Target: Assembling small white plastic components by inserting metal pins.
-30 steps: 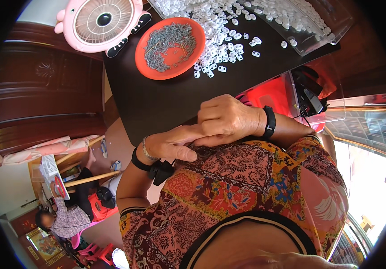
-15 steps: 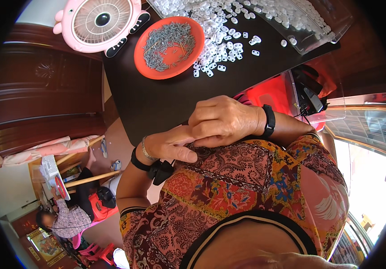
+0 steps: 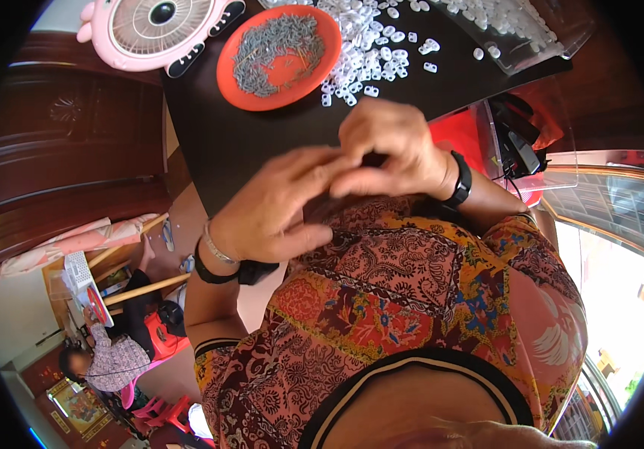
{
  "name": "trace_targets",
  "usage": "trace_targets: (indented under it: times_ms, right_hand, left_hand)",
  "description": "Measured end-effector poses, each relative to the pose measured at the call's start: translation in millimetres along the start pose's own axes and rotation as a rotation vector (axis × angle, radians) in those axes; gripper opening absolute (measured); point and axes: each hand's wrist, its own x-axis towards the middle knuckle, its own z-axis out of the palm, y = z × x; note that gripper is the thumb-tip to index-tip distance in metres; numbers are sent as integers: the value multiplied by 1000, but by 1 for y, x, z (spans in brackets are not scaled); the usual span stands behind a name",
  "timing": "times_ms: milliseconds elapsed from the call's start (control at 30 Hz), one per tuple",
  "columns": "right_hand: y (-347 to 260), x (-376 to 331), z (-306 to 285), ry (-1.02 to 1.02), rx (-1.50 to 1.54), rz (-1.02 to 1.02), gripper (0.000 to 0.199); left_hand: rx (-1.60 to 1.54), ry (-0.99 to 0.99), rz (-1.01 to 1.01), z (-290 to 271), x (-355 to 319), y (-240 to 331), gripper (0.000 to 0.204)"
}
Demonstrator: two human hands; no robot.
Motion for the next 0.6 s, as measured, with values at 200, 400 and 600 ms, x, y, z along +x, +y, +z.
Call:
trace_targets:
  times_ms: [200,400,600]
  right_hand:
    - [-2,-1,2,15,19,131,37]
    - [0,-1,3,-86,93,103,30]
    - [-3,4,14,-271,82,-82,26]
  left_hand:
    - [375,94,-139,3,-3,13,75]
    - [459,55,-176,8,-3,8,71]
    - [207,43,-66,25,7,-2,60]
